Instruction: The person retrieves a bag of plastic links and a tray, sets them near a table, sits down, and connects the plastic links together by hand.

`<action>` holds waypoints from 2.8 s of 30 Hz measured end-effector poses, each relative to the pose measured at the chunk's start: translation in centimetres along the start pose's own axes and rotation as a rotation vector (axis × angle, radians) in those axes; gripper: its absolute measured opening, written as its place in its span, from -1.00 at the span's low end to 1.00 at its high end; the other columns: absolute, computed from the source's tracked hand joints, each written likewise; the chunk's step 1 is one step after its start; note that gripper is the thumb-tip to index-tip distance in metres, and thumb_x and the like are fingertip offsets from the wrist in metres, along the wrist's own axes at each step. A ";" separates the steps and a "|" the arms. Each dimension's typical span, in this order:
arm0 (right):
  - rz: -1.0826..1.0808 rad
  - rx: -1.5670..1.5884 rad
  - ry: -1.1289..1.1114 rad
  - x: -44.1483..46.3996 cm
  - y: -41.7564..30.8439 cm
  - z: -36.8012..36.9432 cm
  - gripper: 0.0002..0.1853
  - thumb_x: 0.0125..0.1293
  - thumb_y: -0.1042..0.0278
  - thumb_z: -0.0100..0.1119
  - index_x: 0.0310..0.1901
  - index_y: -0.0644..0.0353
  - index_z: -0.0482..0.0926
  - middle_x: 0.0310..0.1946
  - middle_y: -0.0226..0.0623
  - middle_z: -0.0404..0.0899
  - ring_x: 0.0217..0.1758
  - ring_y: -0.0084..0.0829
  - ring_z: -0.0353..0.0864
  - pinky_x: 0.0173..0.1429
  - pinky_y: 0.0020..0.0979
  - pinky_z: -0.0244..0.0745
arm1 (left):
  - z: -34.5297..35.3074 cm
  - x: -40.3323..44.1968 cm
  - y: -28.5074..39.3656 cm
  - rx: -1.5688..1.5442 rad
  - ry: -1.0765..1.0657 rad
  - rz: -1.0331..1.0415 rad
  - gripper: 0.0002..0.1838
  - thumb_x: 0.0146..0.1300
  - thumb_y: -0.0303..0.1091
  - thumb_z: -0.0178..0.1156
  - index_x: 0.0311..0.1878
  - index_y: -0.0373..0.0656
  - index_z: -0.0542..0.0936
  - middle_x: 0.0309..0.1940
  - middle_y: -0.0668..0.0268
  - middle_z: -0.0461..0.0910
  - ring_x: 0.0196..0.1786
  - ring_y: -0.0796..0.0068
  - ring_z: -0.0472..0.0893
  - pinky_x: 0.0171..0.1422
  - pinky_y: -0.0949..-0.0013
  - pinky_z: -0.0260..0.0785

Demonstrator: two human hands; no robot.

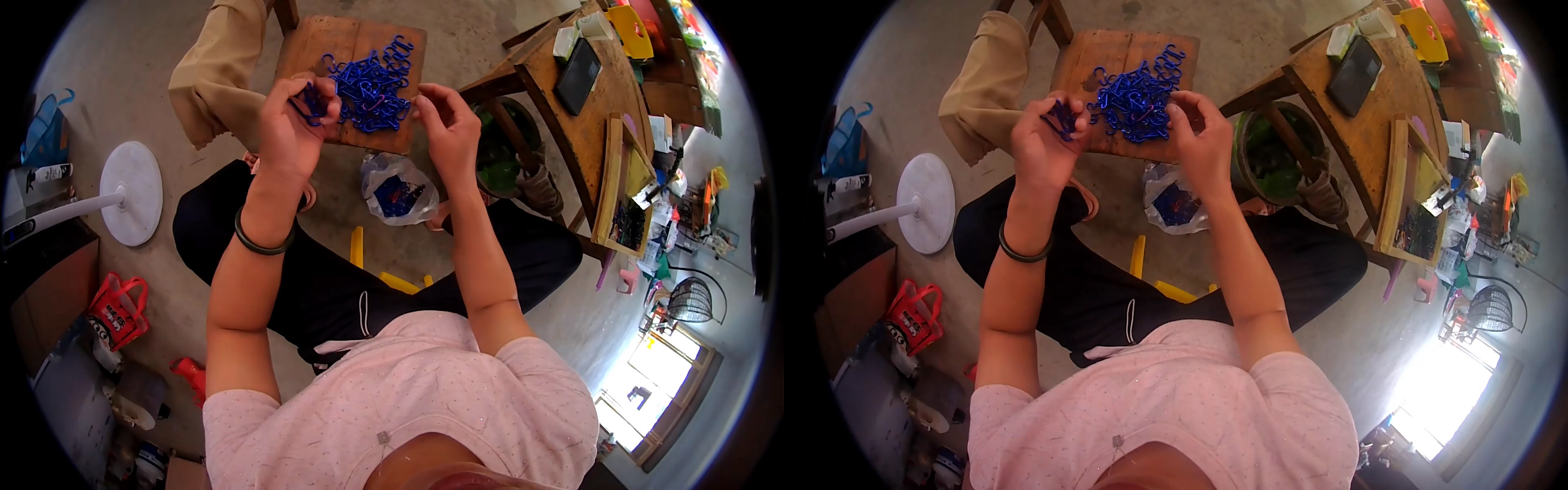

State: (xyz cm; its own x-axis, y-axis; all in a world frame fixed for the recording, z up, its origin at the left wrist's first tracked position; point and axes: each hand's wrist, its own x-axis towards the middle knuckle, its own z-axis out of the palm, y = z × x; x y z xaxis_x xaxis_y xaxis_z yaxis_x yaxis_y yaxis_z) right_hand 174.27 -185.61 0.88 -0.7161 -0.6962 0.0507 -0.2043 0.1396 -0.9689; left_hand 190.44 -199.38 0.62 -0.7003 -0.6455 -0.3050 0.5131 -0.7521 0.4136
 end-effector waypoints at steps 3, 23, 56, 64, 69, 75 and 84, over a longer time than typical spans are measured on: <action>-0.062 -0.215 -0.050 1.5 2.8 0.2 -0.78 0.20 0.38 0.25 -0.15 0.27 0.61 -0.30 -0.29 0.64 -0.32 -0.49 0.61 -0.18 -0.47 0.50 | -0.1 0.0 0.1 -0.015 -0.001 0.017 -0.81 0.25 -0.26 0.06 -0.28 -0.21 0.47 -0.41 0.26 0.52 -0.46 0.40 0.45 -0.34 0.43 0.31; -0.260 -1.039 -0.164 6.5 11.1 7.2 -0.74 0.07 0.07 0.32 -0.38 0.09 0.67 -0.32 -0.20 0.59 -0.15 -0.17 0.57 -0.05 -0.15 0.39 | -1.0 0.8 0.1 0.071 0.158 -0.002 -0.77 0.37 -0.21 0.02 -0.19 -0.20 0.48 -0.41 0.29 0.49 -0.46 0.48 0.45 -0.42 0.50 0.25; 0.437 -0.050 -0.274 7.2 9.4 4.0 -0.73 0.19 0.12 0.34 -0.34 0.18 0.66 -0.49 -0.50 0.60 -0.44 -0.68 0.51 -0.42 -0.55 0.36 | -1.4 0.6 0.1 0.055 0.134 -0.010 -0.77 0.34 -0.19 0.12 -0.23 -0.18 0.53 -0.45 0.33 0.57 -0.52 0.55 0.49 -0.44 0.57 0.33; 0.345 0.172 -0.242 5.9 8.8 3.7 -0.84 0.26 0.28 0.29 -0.26 0.18 0.60 -0.45 -0.50 0.58 -0.44 -0.69 0.48 -0.37 -0.61 0.34 | -1.0 0.5 0.1 0.080 0.153 -0.017 -0.77 0.37 -0.22 0.05 -0.18 -0.22 0.47 -0.43 0.28 0.49 -0.47 0.49 0.45 -0.43 0.51 0.27; 0.425 0.448 -0.258 4.8 6.6 3.0 -0.81 0.24 0.32 0.30 -0.22 0.24 0.59 -0.41 -0.38 0.62 -0.41 -0.59 0.55 -0.30 -0.55 0.43 | -1.1 0.6 -0.1 0.079 0.162 -0.024 -0.77 0.37 -0.22 0.06 -0.18 -0.22 0.46 -0.43 0.28 0.49 -0.46 0.48 0.45 -0.44 0.51 0.27; 0.445 0.650 -0.324 3.3 3.6 2.5 -0.88 0.30 0.39 0.22 -0.25 0.25 0.57 -0.39 -0.31 0.63 -0.39 -0.54 0.56 -0.28 -0.53 0.45 | -1.1 0.5 -0.5 0.152 0.160 -0.018 -0.81 0.31 -0.23 0.17 -0.24 -0.17 0.54 -0.45 0.36 0.56 -0.50 0.59 0.48 -0.40 0.58 0.33; 0.407 0.735 -0.350 1.4 1.1 2.0 -0.90 0.31 0.43 0.18 -0.24 0.26 0.54 -0.38 -0.30 0.63 -0.36 -0.53 0.55 -0.20 -0.52 0.44 | 0.4 -0.6 -2.3 0.459 0.079 -0.235 -0.85 0.22 -0.18 0.31 -0.29 -0.01 0.60 -0.44 0.54 0.49 -0.39 0.75 0.45 -0.28 0.65 0.29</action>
State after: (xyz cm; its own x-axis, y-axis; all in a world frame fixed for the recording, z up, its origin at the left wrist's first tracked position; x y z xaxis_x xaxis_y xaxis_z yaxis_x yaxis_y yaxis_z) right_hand 174.38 -187.85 -0.59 -0.3717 -0.8822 -0.2892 0.5830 0.0206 -0.8122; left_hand 189.48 -197.26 0.19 -0.7217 -0.4875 -0.4914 0.0636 -0.7537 0.6541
